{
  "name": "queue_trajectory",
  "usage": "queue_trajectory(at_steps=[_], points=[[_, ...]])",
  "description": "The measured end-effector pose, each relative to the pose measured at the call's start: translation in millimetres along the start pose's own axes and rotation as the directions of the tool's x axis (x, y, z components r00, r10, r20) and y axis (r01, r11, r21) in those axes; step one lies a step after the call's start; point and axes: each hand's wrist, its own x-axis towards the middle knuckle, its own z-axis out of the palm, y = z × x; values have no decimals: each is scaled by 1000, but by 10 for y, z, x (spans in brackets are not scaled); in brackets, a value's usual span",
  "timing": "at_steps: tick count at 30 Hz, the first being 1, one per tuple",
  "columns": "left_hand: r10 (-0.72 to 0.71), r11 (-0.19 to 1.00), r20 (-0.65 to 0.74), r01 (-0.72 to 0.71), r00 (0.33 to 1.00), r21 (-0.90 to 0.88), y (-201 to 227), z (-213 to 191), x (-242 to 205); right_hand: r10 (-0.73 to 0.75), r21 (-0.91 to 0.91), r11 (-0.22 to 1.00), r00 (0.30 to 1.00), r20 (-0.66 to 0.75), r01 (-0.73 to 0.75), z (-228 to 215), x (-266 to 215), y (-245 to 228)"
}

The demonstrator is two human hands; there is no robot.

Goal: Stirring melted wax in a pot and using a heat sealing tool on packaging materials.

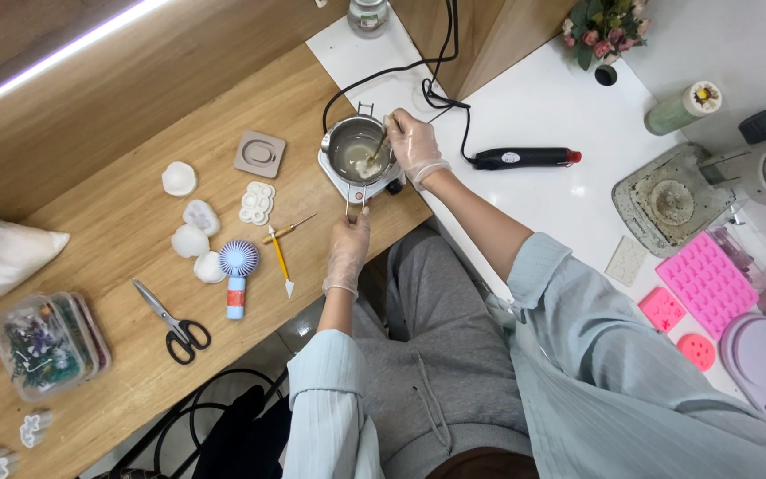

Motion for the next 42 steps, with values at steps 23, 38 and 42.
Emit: queue_trajectory(at_steps=[23, 38, 42], points=[[25, 838, 342, 167, 939, -519, -578, 197, 595, 174, 119, 977, 984, 42, -178, -46, -75, 37], [77, 874, 325, 93, 942, -477, -512, 95, 541, 204, 152, 969, 978, -35, -197, 55, -181, -97], [72, 861, 407, 149, 910, -486, -500, 10, 586, 260, 173, 955, 960, -105, -240, 84, -177, -93]])
